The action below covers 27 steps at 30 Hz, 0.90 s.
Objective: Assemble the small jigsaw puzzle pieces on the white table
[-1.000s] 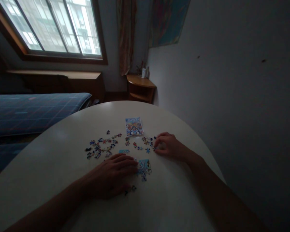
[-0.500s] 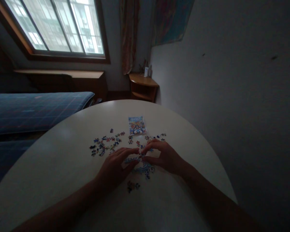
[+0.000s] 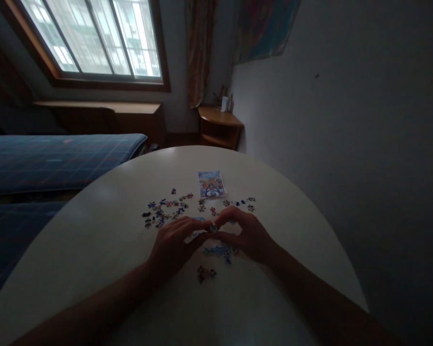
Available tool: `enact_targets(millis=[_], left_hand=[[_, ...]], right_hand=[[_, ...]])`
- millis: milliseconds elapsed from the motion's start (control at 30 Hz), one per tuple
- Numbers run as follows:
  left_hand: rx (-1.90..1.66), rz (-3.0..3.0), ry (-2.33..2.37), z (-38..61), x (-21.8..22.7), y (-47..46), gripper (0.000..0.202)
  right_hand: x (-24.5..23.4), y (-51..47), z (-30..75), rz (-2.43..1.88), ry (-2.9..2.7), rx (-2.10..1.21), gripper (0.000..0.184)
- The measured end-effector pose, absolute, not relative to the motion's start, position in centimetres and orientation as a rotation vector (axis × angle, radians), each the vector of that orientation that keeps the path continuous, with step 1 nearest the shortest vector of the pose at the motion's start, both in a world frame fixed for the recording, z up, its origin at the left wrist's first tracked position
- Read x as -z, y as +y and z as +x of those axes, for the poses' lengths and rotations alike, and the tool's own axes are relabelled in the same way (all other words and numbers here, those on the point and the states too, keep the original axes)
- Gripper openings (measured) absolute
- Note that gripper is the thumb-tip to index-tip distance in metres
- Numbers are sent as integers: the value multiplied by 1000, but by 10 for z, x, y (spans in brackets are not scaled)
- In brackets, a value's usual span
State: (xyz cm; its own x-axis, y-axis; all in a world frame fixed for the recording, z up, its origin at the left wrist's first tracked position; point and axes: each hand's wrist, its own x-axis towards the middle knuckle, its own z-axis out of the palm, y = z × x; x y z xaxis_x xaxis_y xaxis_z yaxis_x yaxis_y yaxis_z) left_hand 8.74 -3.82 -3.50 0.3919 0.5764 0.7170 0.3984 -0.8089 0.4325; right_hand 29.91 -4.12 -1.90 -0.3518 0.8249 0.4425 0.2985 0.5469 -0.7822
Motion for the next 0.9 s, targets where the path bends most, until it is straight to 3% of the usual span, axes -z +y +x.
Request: enact_targets(millis=[900], left_hand=[[-1428,2432,843,88,29,-40,13]], right_hand=[[18,-41,298,-873,-1882,-769,14]])
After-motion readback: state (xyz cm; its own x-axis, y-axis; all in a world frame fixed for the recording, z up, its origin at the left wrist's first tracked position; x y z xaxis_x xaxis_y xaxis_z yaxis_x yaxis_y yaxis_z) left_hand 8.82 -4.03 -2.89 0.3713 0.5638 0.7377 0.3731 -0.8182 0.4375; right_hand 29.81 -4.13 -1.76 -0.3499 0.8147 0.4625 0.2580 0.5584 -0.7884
